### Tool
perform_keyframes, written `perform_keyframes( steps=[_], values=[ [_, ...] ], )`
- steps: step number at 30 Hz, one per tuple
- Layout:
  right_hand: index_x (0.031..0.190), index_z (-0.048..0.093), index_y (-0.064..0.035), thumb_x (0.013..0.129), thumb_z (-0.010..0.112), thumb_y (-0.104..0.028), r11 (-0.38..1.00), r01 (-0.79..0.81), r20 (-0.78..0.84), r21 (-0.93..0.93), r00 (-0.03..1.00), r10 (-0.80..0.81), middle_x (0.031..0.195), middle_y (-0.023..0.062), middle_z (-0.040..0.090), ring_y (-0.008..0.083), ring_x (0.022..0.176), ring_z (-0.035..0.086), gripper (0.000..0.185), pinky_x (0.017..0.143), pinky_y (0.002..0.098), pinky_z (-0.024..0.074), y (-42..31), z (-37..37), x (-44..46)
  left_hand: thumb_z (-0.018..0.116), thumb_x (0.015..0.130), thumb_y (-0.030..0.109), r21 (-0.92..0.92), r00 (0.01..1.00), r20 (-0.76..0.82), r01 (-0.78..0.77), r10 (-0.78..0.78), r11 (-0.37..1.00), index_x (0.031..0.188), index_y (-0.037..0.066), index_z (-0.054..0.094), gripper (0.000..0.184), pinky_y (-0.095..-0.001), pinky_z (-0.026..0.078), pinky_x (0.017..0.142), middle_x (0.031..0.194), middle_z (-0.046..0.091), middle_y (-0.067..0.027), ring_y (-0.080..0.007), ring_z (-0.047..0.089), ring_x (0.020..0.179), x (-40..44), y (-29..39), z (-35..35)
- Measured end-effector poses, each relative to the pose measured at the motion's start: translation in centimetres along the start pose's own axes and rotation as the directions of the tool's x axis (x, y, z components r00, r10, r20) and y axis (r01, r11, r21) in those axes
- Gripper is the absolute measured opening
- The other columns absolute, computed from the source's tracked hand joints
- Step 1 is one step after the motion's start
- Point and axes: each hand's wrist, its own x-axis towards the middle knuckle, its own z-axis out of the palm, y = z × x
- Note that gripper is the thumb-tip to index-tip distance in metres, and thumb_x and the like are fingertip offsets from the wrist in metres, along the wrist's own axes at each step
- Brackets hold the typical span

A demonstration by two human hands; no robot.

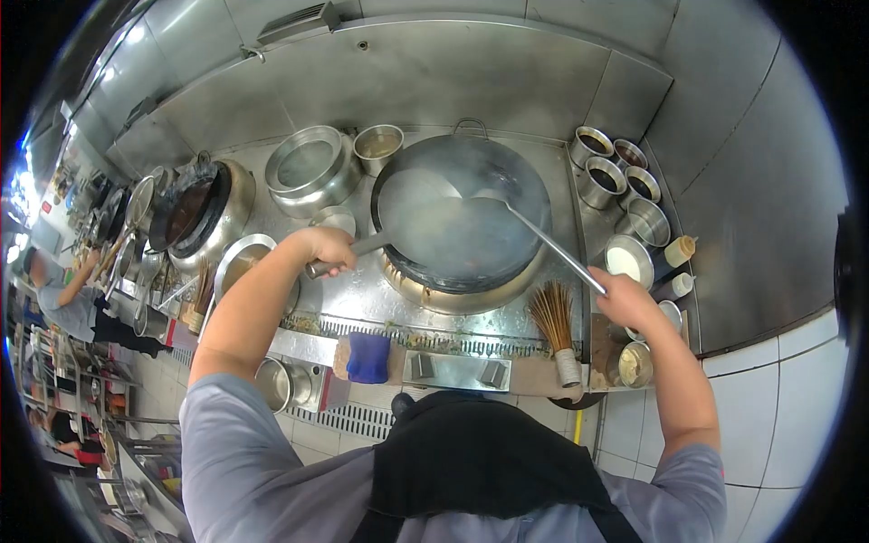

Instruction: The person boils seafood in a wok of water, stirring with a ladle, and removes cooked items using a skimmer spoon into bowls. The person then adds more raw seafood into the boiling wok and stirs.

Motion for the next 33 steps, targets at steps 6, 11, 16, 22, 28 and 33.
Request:
perform_keyframes(
  steps=[6, 11, 16, 22, 28, 33],
  values=[
    [0.135, 0.045, -0.0099, 0.079, 0.054, -0.012, 0.913, -0.147, 0.07, 0.381, 0.989, 0.131, 0.076, 0.0194, 0.063, 0.0278, 0.066, 0.063, 0.057, 0.064, 0.038, 0.0498, -0.5, 1.6, -4.9, 0.062, 0.077, 0.007, -0.409, 0.979, 0.174, -0.03, 0.11, 0.912, 0.09, 0.0, 0.053, 0.018, -0.0278, 0.045, 0.04, 0.065, 0.053, -0.0034, -0.0112, 0.051, 0.047, 1.6, -0.2, 5.1],
    [0.133, 0.046, -0.0058, 0.078, 0.056, -0.01, 0.817, -0.283, 0.099, 0.502, 0.957, 0.271, 0.075, 0.0189, 0.063, 0.0259, 0.065, 0.063, 0.056, 0.064, 0.0346, 0.049, -3.5, 2.5, -7.5, 0.058, 0.08, 0.004, -0.6, 0.966, 0.208, 0.0, 0.156, 0.8, 0.087, 0.0, 0.051, 0.011, -0.0268, 0.043, 0.039, 0.065, 0.052, -0.0035, -0.0108, 0.05, 0.047, 1.5, 1.4, 8.5],
    [0.129, 0.048, 0.0001, 0.077, 0.057, -0.011, 0.79, -0.133, -0.084, 0.598, 0.97, 0.227, 0.086, 0.0246, 0.063, 0.0295, 0.072, 0.064, 0.054, 0.069, 0.0339, 0.0488, -4.2, 7.1, -6.8, 0.058, 0.081, 0.007, -0.647, 0.96, 0.213, -0.001, 0.182, 0.762, 0.093, 0.004, 0.048, 0.016, -0.0257, 0.043, 0.039, 0.065, 0.051, -0.0025, -0.0092, 0.048, 0.047, 2.7, 2.2, 10.5],
    [0.131, 0.046, -0.002, 0.077, 0.057, -0.013, 0.756, -0.137, -0.009, 0.64, 0.983, 0.185, 0.082, 0.0229, 0.064, 0.0313, 0.073, 0.065, 0.057, 0.071, 0.0352, 0.0488, -6.7, 5.8, -5.2, 0.058, 0.082, 0.008, -0.635, 0.971, 0.117, -0.089, 0.209, 0.767, 0.091, 0.004, 0.05, 0.013, -0.0266, 0.042, 0.039, 0.065, 0.05, -0.0017, -0.0096, 0.048, 0.048, 3.1, 2.8, 11.3],
    [0.134, 0.045, -0.0044, 0.078, 0.055, -0.013, 0.877, -0.189, -0.099, 0.441, 0.961, 0.257, 0.075, 0.0193, 0.063, 0.0227, 0.063, 0.061, 0.057, 0.065, 0.0334, 0.0485, -5.2, 3.8, -4.6, 0.06, 0.076, 0.008, -0.269, 0.973, -0.17, -0.199, 0.158, 0.942, 0.098, -0.001, 0.052, 0.026, -0.0296, 0.045, 0.04, 0.064, 0.053, -0.0045, -0.013, 0.052, 0.047, 3.2, 0.9, 8.4],
    [0.133, 0.046, -0.0052, 0.079, 0.054, -0.014, 0.857, -0.229, -0.065, 0.461, 0.955, 0.29, 0.085, 0.0243, 0.064, 0.0372, 0.083, 0.063, 0.055, 0.078, 0.0403, 0.0489, -4.7, 4.7, -4.8, 0.06, 0.074, 0.006, -0.1, 0.968, -0.185, -0.192, 0.171, 0.976, 0.096, -0.005, 0.053, 0.026, -0.0323, 0.047, 0.041, 0.064, 0.055, -0.007, -0.015, 0.053, 0.047, 1.4, 0.8, 6.2]
  ],
)
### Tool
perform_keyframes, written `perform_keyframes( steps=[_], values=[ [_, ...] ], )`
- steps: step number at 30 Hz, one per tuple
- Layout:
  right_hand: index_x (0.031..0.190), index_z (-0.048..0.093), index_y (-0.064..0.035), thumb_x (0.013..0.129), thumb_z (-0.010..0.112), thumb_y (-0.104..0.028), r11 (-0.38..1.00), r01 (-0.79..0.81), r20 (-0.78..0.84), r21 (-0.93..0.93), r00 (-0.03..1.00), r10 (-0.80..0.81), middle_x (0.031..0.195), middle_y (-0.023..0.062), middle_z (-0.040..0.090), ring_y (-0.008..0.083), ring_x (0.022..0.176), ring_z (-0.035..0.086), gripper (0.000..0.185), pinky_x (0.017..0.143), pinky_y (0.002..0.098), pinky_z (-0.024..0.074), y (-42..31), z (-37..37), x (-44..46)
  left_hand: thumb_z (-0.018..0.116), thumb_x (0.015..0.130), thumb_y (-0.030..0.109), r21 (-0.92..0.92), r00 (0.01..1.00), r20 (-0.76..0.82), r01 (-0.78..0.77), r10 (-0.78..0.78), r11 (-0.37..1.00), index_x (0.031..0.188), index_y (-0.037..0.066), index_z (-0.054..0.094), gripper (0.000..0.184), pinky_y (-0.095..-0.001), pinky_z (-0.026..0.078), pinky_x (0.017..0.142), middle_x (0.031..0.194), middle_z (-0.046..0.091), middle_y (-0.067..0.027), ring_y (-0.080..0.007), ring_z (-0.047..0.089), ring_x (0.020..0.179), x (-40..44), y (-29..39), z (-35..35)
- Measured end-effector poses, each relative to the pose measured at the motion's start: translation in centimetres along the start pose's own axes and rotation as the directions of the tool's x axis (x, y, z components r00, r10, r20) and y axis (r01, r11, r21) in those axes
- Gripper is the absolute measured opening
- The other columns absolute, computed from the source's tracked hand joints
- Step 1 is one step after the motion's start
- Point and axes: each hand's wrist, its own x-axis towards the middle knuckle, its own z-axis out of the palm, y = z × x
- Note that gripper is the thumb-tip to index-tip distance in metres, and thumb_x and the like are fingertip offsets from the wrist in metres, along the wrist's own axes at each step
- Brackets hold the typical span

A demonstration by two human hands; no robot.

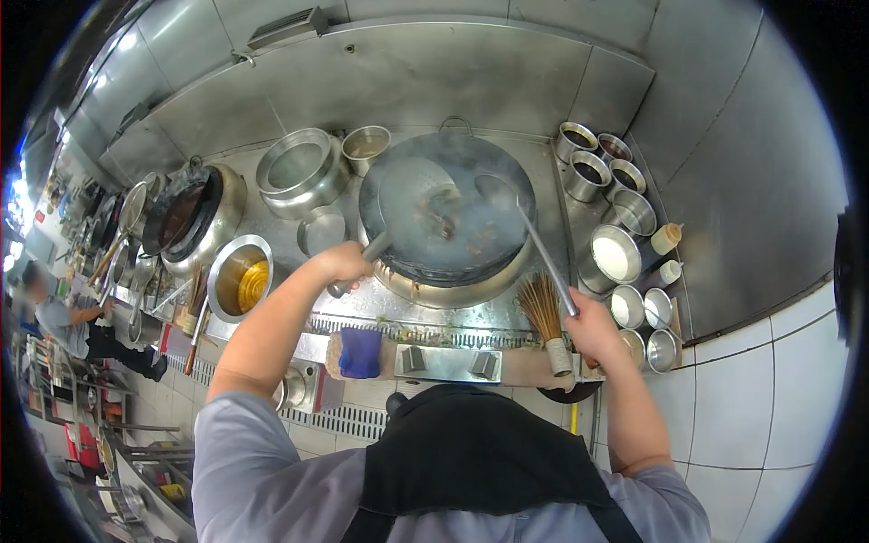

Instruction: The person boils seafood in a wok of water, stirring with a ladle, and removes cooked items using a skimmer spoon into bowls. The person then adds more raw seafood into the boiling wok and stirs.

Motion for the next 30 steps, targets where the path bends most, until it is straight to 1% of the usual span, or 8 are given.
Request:
perform_keyframes(
  steps=[4, 5, 6, 9, 13, 16, 20, 30],
  values=[
    [0.132, 0.046, -0.0033, 0.079, 0.054, -0.012, 0.979, -0.103, 0.097, 0.174, 0.992, 0.087, 0.083, 0.0231, 0.064, 0.0328, 0.076, 0.064, 0.054, 0.072, 0.0384, 0.0498, -1.6, 0.8, -2.6, 0.063, 0.073, 0.009, 0.002, 1.0, 0.011, 0.02, -0.02, 1.0, 0.084, -0.008, 0.059, 0.021, -0.0325, 0.05, 0.044, 0.071, 0.061, -0.0105, -0.0174, 0.059, 0.052, -0.8, 0.7, 1.2],
    [0.132, 0.046, -0.0029, 0.079, 0.055, -0.012, 0.954, -0.176, 0.151, 0.241, 0.978, 0.143, 0.081, 0.0222, 0.064, 0.0303, 0.071, 0.065, 0.054, 0.068, 0.0376, 0.0505, -2.0, 1.0, -3.6, 0.063, 0.073, 0.009, -0.103, 0.998, 0.046, 0.044, -0.039, 0.994, 0.082, -0.006, 0.058, 0.018, -0.0319, 0.049, 0.044, 0.07, 0.06, -0.009, -0.0166, 0.058, 0.051, -0.7, 0.6, 2.0],
    [0.132, 0.045, -0.0022, 0.081, 0.054, -0.011, 0.968, 0.011, 0.048, 0.251, 0.999, -0.024, 0.077, 0.0197, 0.062, 0.0246, 0.058, 0.063, 0.053, 0.057, 0.0356, 0.0499, 1.2, 3.6, -3.4, 0.063, 0.074, 0.009, -0.206, 0.995, 0.083, 0.07, -0.054, 0.976, 0.079, -0.005, 0.057, 0.015, -0.0314, 0.049, 0.043, 0.068, 0.059, -0.0075, -0.0158, 0.057, 0.05, -0.6, 0.7, 2.8],
    [0.133, 0.042, -0.0002, 0.082, 0.052, -0.011, 0.915, -0.218, 0.216, 0.34, 0.965, 0.149, 0.078, 0.0195, 0.063, 0.0247, 0.058, 0.063, 0.053, 0.057, 0.0351, 0.0505, -3.1, 3.1, -6.8, 0.06, 0.077, 0.005, -0.475, 0.971, 0.21, 0.2, -0.111, 0.857, 0.086, 0.0, 0.05, 0.014, -0.0285, 0.045, 0.039, 0.063, 0.052, -0.0037, -0.011, 0.05, 0.046, -1.4, 2.1, 4.9],
    [0.134, 0.041, 0.0003, 0.082, 0.052, -0.01, 0.885, -0.12, 0.148, 0.451, 0.987, 0.058, 0.074, 0.0122, 0.059, 0.0186, 0.048, 0.057, 0.054, 0.047, 0.0327, 0.0466, -2.5, 6.7, -7.6, 0.059, 0.084, 0.009, -0.636, 0.932, 0.36, 0.275, -0.039, 0.721, 0.083, 0.004, 0.05, 0.01, -0.0248, 0.042, 0.04, 0.064, 0.052, -0.0024, -0.0095, 0.049, 0.045, -1.8, 3.1, 6.0],
    [0.133, 0.042, 0.0001, 0.083, 0.052, -0.016, 0.959, 0.216, -0.042, 0.186, 0.976, -0.212, 0.087, 0.0252, 0.064, 0.0413, 0.081, 0.062, 0.053, 0.075, 0.0465, 0.0483, -2.9, 7.4, -7.1, 0.057, 0.084, 0.008, -0.655, 0.932, 0.361, 0.275, -0.028, 0.703, 0.081, 0.003, 0.051, 0.008, -0.0249, 0.042, 0.039, 0.062, 0.052, -0.0027, -0.0099, 0.049, 0.045, -1.1, 3.0, 6.4],
    [0.133, 0.043, -0.0015, 0.081, 0.051, -0.016, 0.999, 0.026, 0.143, 0.043, 0.989, -0.032, 0.088, 0.0263, 0.063, 0.0409, 0.082, 0.062, 0.054, 0.076, 0.0464, 0.0485, -4.7, 5.4, -5.3, 0.057, 0.084, 0.008, -0.66, 0.944, 0.32, 0.283, -0.08, 0.696, 0.081, 0.004, 0.05, 0.009, -0.0256, 0.042, 0.04, 0.063, 0.053, -0.0033, -0.0104, 0.05, 0.046, -1.0, 3.3, 5.8],
    [0.133, 0.043, -0.0025, 0.079, 0.053, -0.015, 0.996, 0.011, -0.104, -0.084, 0.994, -0.02, 0.089, 0.0274, 0.063, 0.0404, 0.086, 0.062, 0.056, 0.079, 0.0464, 0.0489, -3.2, 3.4, 3.3, 0.059, 0.081, 0.006, -0.543, 0.976, 0.19, 0.194, -0.106, 0.817, 0.077, 0.001, 0.054, 0.009, -0.0297, 0.045, 0.04, 0.06, 0.053, -0.005, -0.0134, 0.052, 0.046, 1.4, 1.5, 3.2]
  ],
)
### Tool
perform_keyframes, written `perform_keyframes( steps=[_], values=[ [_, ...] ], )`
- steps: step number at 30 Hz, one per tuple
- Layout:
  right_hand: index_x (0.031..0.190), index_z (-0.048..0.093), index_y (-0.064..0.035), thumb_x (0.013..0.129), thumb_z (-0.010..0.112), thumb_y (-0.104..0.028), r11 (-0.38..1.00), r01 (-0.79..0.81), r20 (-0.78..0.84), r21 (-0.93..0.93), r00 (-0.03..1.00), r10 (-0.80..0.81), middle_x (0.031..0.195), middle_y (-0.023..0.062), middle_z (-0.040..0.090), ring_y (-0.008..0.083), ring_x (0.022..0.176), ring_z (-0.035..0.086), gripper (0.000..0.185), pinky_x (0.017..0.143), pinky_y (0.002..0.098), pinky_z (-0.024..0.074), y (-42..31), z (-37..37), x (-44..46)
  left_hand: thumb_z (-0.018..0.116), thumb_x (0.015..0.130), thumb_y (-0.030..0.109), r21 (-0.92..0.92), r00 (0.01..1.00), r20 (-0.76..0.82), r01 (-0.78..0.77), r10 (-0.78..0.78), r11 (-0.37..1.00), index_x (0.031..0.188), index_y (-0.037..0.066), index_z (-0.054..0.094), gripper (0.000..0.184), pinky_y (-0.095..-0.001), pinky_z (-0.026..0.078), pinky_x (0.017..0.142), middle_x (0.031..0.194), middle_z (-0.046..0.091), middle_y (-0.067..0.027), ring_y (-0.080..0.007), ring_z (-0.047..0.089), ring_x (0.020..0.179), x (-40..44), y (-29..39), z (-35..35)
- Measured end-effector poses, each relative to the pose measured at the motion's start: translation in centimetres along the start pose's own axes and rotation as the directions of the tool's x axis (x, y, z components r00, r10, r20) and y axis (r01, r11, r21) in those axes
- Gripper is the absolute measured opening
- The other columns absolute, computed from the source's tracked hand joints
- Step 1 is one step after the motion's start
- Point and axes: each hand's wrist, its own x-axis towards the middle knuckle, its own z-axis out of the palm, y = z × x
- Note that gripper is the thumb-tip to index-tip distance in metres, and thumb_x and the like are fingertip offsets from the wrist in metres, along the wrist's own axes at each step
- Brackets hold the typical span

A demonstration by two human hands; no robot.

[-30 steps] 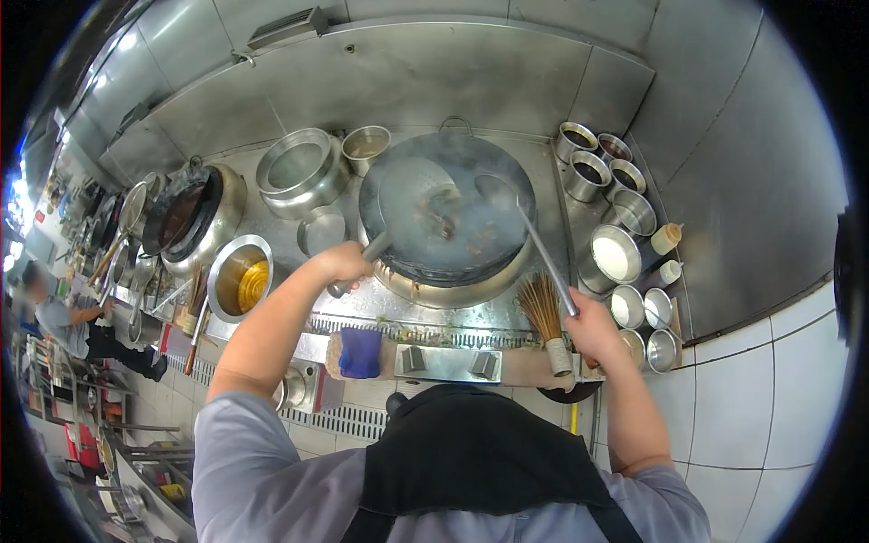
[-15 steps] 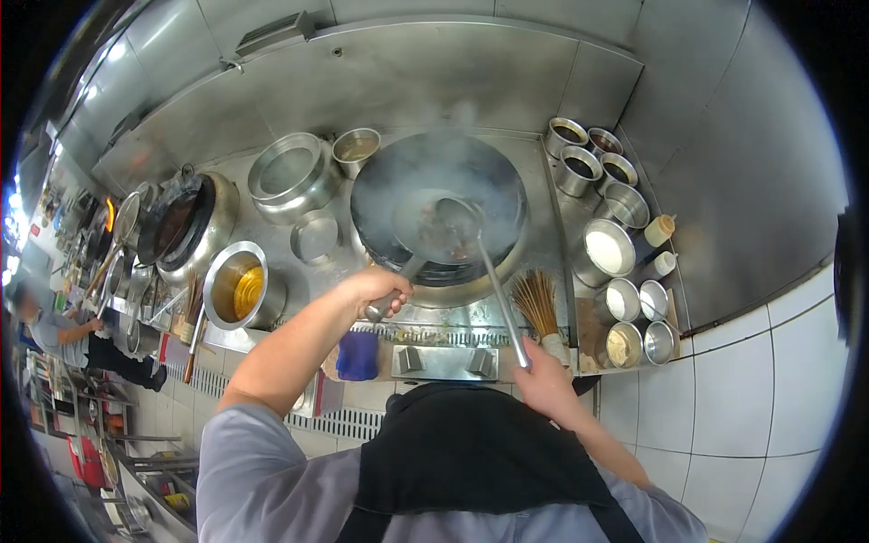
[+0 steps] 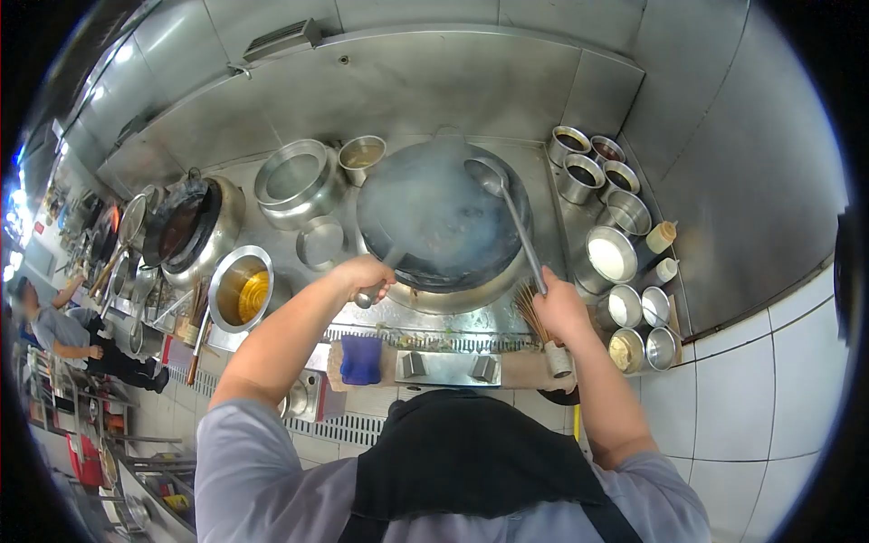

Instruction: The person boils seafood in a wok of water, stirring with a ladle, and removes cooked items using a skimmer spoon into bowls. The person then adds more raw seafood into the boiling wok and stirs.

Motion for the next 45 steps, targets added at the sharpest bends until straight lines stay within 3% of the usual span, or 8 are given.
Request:
perform_keyframes(
  steps=[18, 21, 31, 33, 35, 43, 44, 45],
  values=[
    [0.132, 0.045, -0.0018, 0.08, 0.053, -0.015, 0.99, 0.086, -0.011, 0.108, 0.996, -0.085, 0.095, 0.0276, 0.062, 0.0412, 0.087, 0.061, 0.054, 0.078, 0.0451, 0.049, 2.0, 1.1, -4.2, 0.058, 0.083, 0.007, -0.076, 0.996, 0.066, -0.057, 0.063, 0.995, 0.073, 0.002, 0.056, 0.011, -0.0267, 0.045, 0.04, 0.06, 0.056, -0.0041, -0.0116, 0.052, 0.045, 0.0, 0.2, 4.7],
    [0.131, 0.047, -0.0019, 0.08, 0.054, -0.014, 0.868, -0.184, 0.241, 0.461, 0.967, 0.077, 0.098, 0.0277, 0.062, 0.0401, 0.09, 0.061, 0.053, 0.081, 0.0417, 0.0488, 0.5, -0.8, -3.8, 0.057, 0.084, 0.008, -0.147, 0.996, 0.073, -0.032, 0.044, 0.989, 0.073, 0.003, 0.055, 0.012, -0.0258, 0.044, 0.04, 0.061, 0.055, -0.0038, -0.0111, 0.052, 0.045, 0.4, -0.4, 4.2],
    [0.129, 0.047, 0.0019, 0.08, 0.055, -0.012, 0.92, 0.046, -0.071, 0.389, 0.997, -0.02, 0.109, 0.0253, 0.061, 0.0365, 0.1, 0.06, 0.052, 0.088, 0.0361, 0.0455, -0.6, -3.1, 0.4, 0.058, 0.083, 0.008, -0.367, 0.969, 0.203, -0.057, 0.14, 0.928, 0.076, 0.004, 0.051, 0.01, -0.0253, 0.041, 0.042, 0.063, 0.052, -0.0024, -0.0107, 0.049, 0.047, 0.8, -3.2, 3.6],
    [0.13, 0.047, 0.0012, 0.081, 0.056, -0.01, 0.936, 0.15, -0.16, 0.319, 0.982, -0.102, 0.094, 0.0209, 0.065, 0.0294, 0.078, 0.066, 0.051, 0.071, 0.0345, 0.0506, -0.2, -3.6, 0.6, 0.058, 0.083, 0.007, -0.42, 0.957, 0.23, -0.069, 0.18, 0.905, 0.082, 0.003, 0.052, 0.007, -0.0248, 0.04, 0.042, 0.065, 0.052, -0.002, -0.0101, 0.048, 0.048, 0.5, -3.3, 3.4],
    [0.137, 0.038, -0.0005, 0.084, 0.054, -0.005, 0.808, 0.043, -0.006, 0.587, 0.999, -0.049, 0.065, 0.0035, 0.051, 0.0127, 0.042, 0.047, 0.056, 0.038, 0.0262, 0.0387, -1.5, -5.8, -0.6, 0.058, 0.083, 0.007, -0.437, 0.954, 0.221, -0.09, 0.204, 0.895, 0.087, 0.003, 0.052, 0.008, -0.0248, 0.04, 0.043, 0.066, 0.052, -0.0021, -0.01, 0.048, 0.048, -0.3, -3.2, 3.1],
    [0.125, 0.047, -0.0043, 0.088, 0.052, -0.01, -0.024, -0.239, 0.214, 0.971, 0.904, -0.37, 0.064, 0.0026, 0.051, 0.0112, 0.038, 0.045, 0.039, 0.034, 0.0238, 0.0353, 0.6, -5.8, 2.5, 0.057, 0.083, 0.007, -0.376, 0.897, 0.161, -0.331, 0.413, 0.866, 0.111, 0.0, 0.05, 0.03, -0.0236, 0.038, 0.038, 0.068, 0.052, -0.0022, -0.0089, 0.046, 0.045, -5.4, 0.8, 0.8],
    [0.121, 0.048, -0.0055, 0.088, 0.052, -0.011, 0.307, -0.087, 0.166, 0.948, 0.956, -0.241, 0.063, 0.0022, 0.05, 0.0109, 0.038, 0.045, 0.033, 0.033, 0.0235, 0.035, -0.4, -5.2, 2.9, 0.056, 0.083, 0.007, -0.364, 0.902, 0.147, -0.333, 0.406, 0.87, 0.112, 0.0, 0.05, 0.03, -0.0234, 0.038, 0.038, 0.068, 0.052, -0.0023, -0.0086, 0.046, 0.045, -6.4, 2.0, 0.9],
    [0.121, 0.048, -0.0055, 0.088, 0.052, -0.011, 0.309, -0.094, 0.175, 0.946, 0.953, -0.246, 0.063, 0.0022, 0.05, 0.0109, 0.038, 0.045, 0.033, 0.033, 0.0235, 0.035, -1.1, -5.1, 3.2, 0.056, 0.083, 0.007, -0.353, 0.907, 0.128, -0.336, 0.401, 0.873, 0.113, 0.0, 0.05, 0.031, -0.0232, 0.039, 0.037, 0.068, 0.052, -0.0024, -0.0084, 0.046, 0.044, -7.1, 3.2, 0.7]
  ],
)
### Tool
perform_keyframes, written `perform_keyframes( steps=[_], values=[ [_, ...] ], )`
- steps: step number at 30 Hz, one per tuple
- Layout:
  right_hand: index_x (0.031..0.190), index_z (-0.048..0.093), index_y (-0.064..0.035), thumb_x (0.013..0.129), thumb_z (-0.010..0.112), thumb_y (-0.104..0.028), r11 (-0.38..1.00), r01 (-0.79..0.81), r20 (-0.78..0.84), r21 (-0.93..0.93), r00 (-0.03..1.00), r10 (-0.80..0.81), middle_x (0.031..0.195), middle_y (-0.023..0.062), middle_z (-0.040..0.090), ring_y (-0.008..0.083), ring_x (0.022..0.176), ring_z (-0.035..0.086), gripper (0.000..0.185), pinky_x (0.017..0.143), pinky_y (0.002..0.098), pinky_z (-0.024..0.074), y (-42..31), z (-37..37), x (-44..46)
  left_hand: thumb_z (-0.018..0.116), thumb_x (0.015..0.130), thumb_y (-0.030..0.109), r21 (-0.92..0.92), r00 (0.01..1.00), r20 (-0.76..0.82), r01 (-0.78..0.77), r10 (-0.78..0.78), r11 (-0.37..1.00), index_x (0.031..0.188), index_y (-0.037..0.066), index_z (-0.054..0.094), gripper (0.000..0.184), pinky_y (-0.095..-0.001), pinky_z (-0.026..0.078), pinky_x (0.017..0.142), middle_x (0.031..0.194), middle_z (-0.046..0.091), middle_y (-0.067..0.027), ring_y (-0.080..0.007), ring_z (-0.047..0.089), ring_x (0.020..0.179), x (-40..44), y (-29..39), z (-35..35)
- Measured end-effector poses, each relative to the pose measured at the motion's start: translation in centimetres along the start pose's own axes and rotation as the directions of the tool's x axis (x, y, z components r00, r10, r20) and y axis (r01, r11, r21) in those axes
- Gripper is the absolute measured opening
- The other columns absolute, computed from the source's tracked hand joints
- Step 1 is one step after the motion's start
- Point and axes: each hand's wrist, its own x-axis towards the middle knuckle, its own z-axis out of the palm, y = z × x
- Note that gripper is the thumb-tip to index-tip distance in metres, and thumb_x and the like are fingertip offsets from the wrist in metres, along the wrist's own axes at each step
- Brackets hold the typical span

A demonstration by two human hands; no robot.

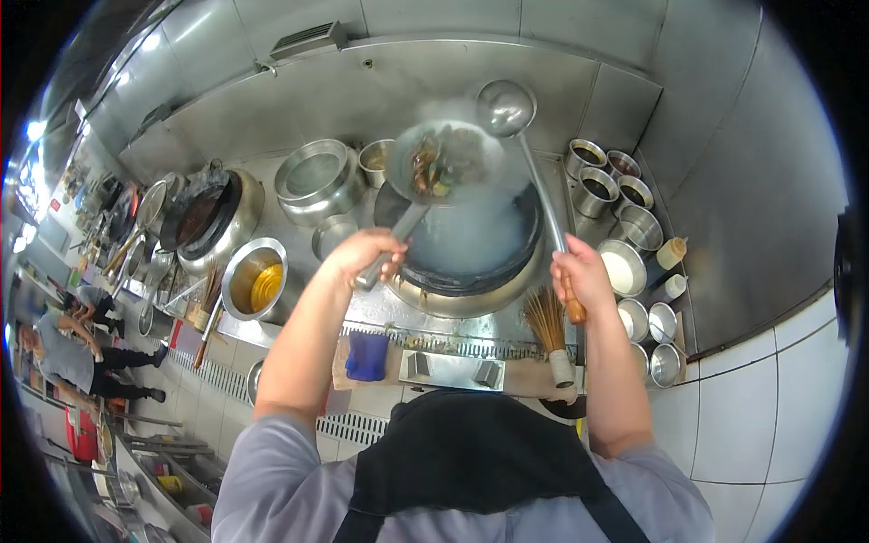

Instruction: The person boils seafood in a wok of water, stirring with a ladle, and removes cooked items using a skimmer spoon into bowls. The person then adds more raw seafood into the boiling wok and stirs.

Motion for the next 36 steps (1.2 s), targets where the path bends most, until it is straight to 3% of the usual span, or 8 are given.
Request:
perform_keyframes(
  steps=[2, 4, 10, 12, 18, 24, 32, 36],
  values=[
    [0.12, 0.048, -0.0057, 0.089, 0.051, -0.012, 0.994, 0.101, -0.041, -0.036, 0.994, -0.103, 0.063, 0.0019, 0.05, 0.0108, 0.037, 0.045, 0.032, 0.033, 0.0231, 0.0348, -0.5, 0.9, 0.2, 0.055, 0.084, 0.007, 0.058, 0.999, -0.037, -0.009, 0.011, 0.998, 0.112, -0.001, 0.05, 0.029, -0.022, 0.038, 0.037, 0.069, 0.053, -0.0031, -0.0077, 0.046, 0.045, 0.1, 1.9, 0.7],
    [0.124, 0.046, -0.0052, 0.09, 0.049, -0.012, 0.99, 0.139, -0.019, 0.016, 0.99, -0.139, 0.063, 0.002, 0.049, 0.0107, 0.037, 0.044, 0.034, 0.032, 0.0231, 0.0339, -1.0, 0.2, 0.2, 0.055, 0.082, 0.005, -0.19, 0.997, 0.024, 0.07, -0.067, 0.979, 0.103, -0.003, 0.047, 0.024, -0.0243, 0.04, 0.038, 0.068, 0.053, -0.0065, -0.0103, 0.047, 0.045, 0.5, 3.1, 0.7],
    [0.136, 0.036, -0.0055, 0.093, 0.042, -0.014, 0.778, -0.045, 0.263, 0.626, 0.952, -0.157, 0.062, 0.0015, 0.043, 0.0103, 0.035, 0.04, 0.044, 0.03, 0.0237, 0.0347, 0.3, -2.8, -0.2, 0.055, 0.083, 0.006, -0.251, 0.997, 0.047, 0.078, -0.068, 0.965, 0.104, -0.003, 0.045, 0.025, -0.0233, 0.039, 0.038, 0.068, 0.052, -0.0065, -0.0098, 0.047, 0.046, 0.5, 2.0, 1.6],
    [0.13, 0.042, -0.0066, 0.092, 0.044, -0.012, 0.964, 0.014, 0.073, 0.267, 0.997, -0.035, 0.062, 0.0022, 0.046, 0.0112, 0.035, 0.041, 0.038, 0.03, 0.025, 0.034, 1.7, -2.8, 0.0, 0.055, 0.082, 0.007, -0.259, 0.995, 0.028, 0.096, -0.091, 0.961, 0.113, -0.001, 0.046, 0.033, -0.0208, 0.037, 0.038, 0.071, 0.052, -0.0042, -0.0083, 0.045, 0.046, 1.1, 0.8, 1.8],
    [0.128, 0.043, -0.0083, 0.091, 0.049, -0.012, 0.981, -0.04, -0.065, 0.189, 0.997, 0.053, 0.062, 0.0031, 0.047, 0.012, 0.035, 0.042, 0.038, 0.03, 0.0255, 0.0333, 4.7, -3.9, -1.1, 0.054, 0.083, 0.007, -0.415, 0.988, 0.067, 0.153, -0.138, 0.897, 0.109, 0.0, 0.049, 0.027, -0.0209, 0.037, 0.039, 0.069, 0.052, -0.0039, -0.0089, 0.045, 0.046, 2.1, -4.6, 0.8],
    [0.129, 0.041, -0.0072, 0.092, 0.046, -0.012, 0.975, -0.127, -0.008, 0.182, 0.991, 0.13, 0.062, 0.0031, 0.046, 0.0115, 0.035, 0.041, 0.038, 0.03, 0.0254, 0.0339, 7.4, -7.5, -3.9, 0.052, 0.085, 0.009, -0.437, 0.999, -0.035, -0.038, 0.026, 0.899, 0.116, -0.002, 0.047, 0.033, -0.0208, 0.037, 0.039, 0.069, 0.051, -0.0024, -0.0076, 0.043, 0.047, -2.0, -6.2, -3.4],
    [0.117, 0.046, -0.0035, 0.088, 0.05, -0.009, 0.981, -0.187, -0.085, 0.044, 0.978, 0.19, 0.061, 0.0033, 0.048, 0.0128, 0.036, 0.044, 0.029, 0.031, 0.0254, 0.0366, 7.0, -6.8, -6.3, 0.053, 0.082, 0.008, -0.261, 0.913, -0.404, -0.064, -0.049, 0.963, 0.096, 0.001, 0.052, 0.016, -0.0241, 0.039, 0.044, 0.063, 0.051, -0.0013, -0.0099, 0.044, 0.048, -4.7, -7.4, -13.8],
    [0.117, 0.052, -0.0039, 0.085, 0.05, -0.006, 0.946, -0.152, -0.142, -0.285, 0.983, 0.115, 0.061, 0.0021, 0.049, 0.0125, 0.038, 0.046, 0.033, 0.035, 0.0258, 0.0386, 5.5, -4.3, -4.0, 0.052, 0.082, 0.009, -0.251, 0.839, -0.526, -0.001, -0.136, 0.968, 0.092, 0.004, 0.05, 0.011, -0.0236, 0.038, 0.043, 0.062, 0.05, -0.0006, -0.0098, 0.044, 0.047, -4.2, -9.7, -16.1]
  ],
)
